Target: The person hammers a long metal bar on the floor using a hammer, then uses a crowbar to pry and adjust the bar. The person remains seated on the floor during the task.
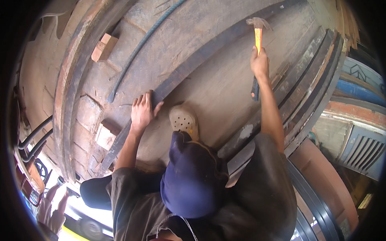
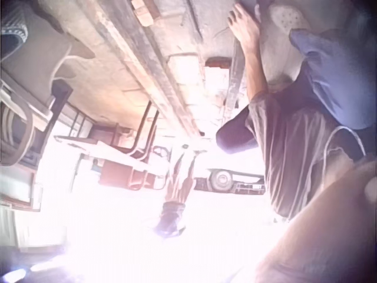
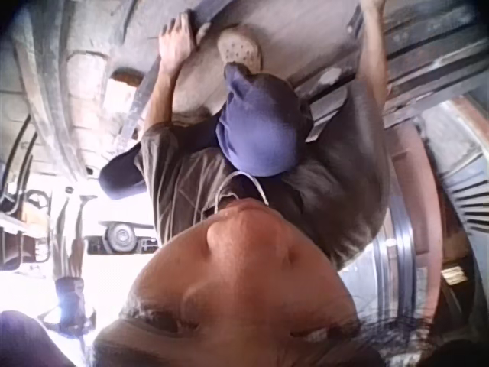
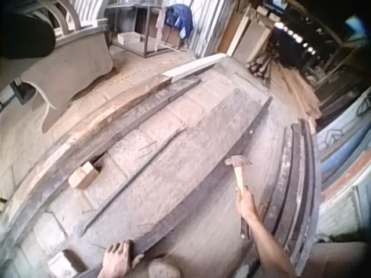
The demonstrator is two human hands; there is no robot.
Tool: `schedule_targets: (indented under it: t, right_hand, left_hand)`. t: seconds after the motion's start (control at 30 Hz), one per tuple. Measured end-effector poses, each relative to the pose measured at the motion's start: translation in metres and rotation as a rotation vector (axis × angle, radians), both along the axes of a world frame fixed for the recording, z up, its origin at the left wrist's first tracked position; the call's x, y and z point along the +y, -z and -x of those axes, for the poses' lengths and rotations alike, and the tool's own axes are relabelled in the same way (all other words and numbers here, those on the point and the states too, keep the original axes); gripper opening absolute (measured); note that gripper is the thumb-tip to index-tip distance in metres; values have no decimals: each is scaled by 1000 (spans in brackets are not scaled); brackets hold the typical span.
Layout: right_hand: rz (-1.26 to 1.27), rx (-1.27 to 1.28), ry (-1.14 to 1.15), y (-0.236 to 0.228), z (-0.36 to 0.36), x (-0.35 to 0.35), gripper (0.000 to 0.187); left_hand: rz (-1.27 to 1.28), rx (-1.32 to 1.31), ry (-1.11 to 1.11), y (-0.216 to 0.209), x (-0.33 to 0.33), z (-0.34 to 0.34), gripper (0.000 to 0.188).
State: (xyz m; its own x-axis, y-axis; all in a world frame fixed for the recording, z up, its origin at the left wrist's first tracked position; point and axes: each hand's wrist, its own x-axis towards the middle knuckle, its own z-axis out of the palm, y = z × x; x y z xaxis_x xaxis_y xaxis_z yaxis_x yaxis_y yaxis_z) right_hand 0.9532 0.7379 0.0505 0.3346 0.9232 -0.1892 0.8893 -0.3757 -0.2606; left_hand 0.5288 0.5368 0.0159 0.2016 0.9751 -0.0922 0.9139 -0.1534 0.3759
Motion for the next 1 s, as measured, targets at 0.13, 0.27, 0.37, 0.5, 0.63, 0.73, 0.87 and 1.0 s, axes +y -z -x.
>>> schedule_targets:
  t: [0.13,0.27,0.37,0.5,0.63,0.73,0.87,1.0]
  right_hand:
    - [-29,-136,-183,-33,2,9,43]
    - [-511,99,-29,-116,42,34,43]
    - [-833,8,-209,-76,38,30,39]
    - [-144,-118,-214,10,2,10,39]
    - [-118,-250,-234,-74,38,12,38]
    - [-299,-292,-240,-109,56,27,35]
    - [-433,-317,-479,-97,48,7,27]
    - [-313,-423,-769,-62,19,-11,22]
  left_hand:
    - [2,0,-22,5,-9,19,59]
    - [-37,28,-26,0,-9,20,61]
    - [-15,19,-23,0,-5,13,61]
    - [22,30,-13,-3,-2,12,62]
    - [16,26,-20,3,-14,14,62]
    - [-24,29,-21,4,-7,14,63]
    - [11,35,-24,2,-7,15,64]
    - [14,18,-17,4,-5,11,64]
